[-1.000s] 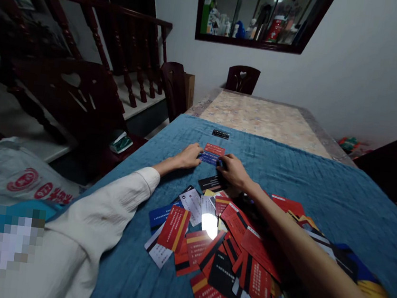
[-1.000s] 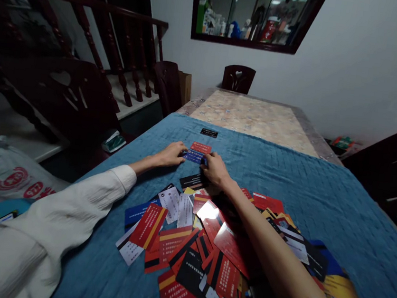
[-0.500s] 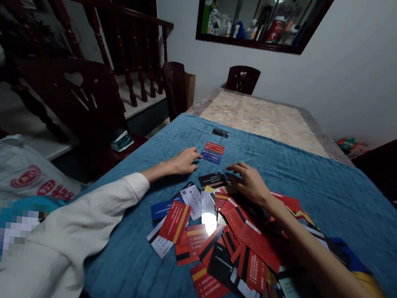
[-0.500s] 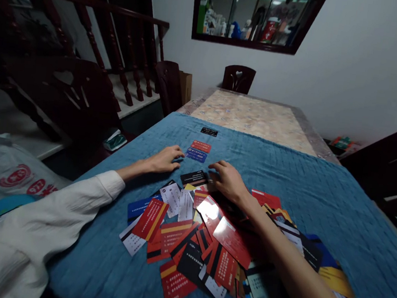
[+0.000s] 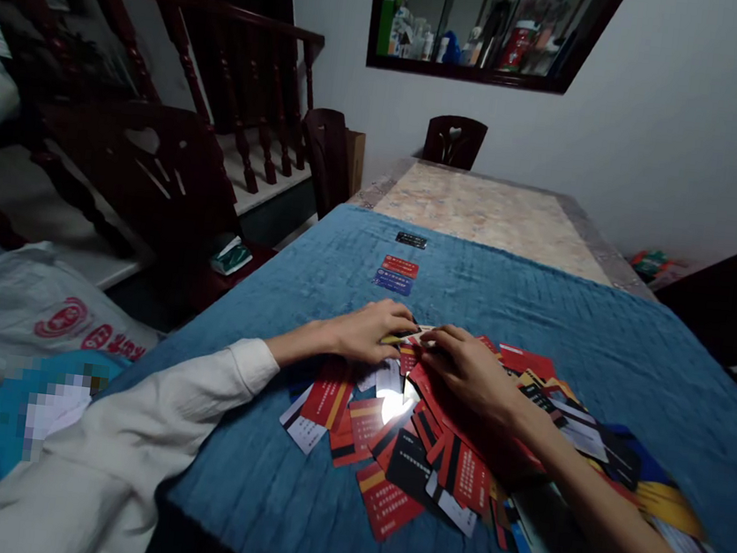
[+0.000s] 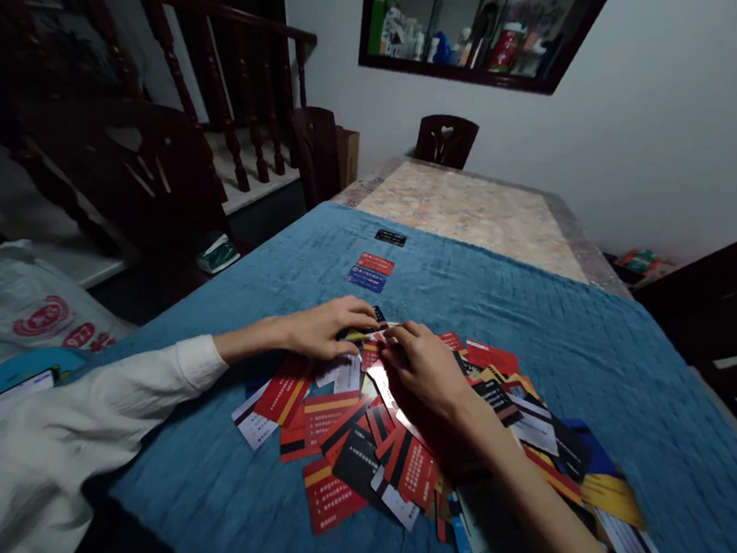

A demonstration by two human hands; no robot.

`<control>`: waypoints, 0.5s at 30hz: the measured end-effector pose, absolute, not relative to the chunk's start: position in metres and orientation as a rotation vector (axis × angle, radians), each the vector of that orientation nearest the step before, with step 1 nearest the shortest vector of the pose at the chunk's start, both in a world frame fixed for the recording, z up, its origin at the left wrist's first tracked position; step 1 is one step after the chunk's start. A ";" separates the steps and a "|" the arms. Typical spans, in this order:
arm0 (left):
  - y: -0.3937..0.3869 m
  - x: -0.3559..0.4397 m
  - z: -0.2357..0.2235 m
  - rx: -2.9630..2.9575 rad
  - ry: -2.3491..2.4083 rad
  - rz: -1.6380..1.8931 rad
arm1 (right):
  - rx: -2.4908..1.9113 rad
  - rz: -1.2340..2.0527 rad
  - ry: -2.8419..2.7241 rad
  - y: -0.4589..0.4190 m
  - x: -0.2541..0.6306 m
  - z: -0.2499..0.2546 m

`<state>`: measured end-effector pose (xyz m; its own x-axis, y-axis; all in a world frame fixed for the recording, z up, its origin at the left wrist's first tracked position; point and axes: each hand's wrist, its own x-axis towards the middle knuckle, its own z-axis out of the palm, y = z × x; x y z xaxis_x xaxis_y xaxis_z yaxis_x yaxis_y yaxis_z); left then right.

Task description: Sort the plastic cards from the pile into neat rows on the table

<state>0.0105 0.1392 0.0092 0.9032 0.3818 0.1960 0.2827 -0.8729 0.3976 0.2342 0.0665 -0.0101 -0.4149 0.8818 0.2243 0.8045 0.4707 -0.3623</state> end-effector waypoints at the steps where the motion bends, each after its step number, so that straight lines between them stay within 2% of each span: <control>1: 0.132 0.015 0.010 2.714 0.430 0.360 | -1.446 0.255 -2.341 0.062 0.236 -0.010; 9: 0.091 0.049 0.015 2.831 0.105 0.179 | -1.574 0.152 -2.305 0.030 0.276 -0.004; 15: 0.082 0.065 0.012 2.912 -0.074 0.176 | -1.543 0.334 -2.355 0.001 0.302 0.001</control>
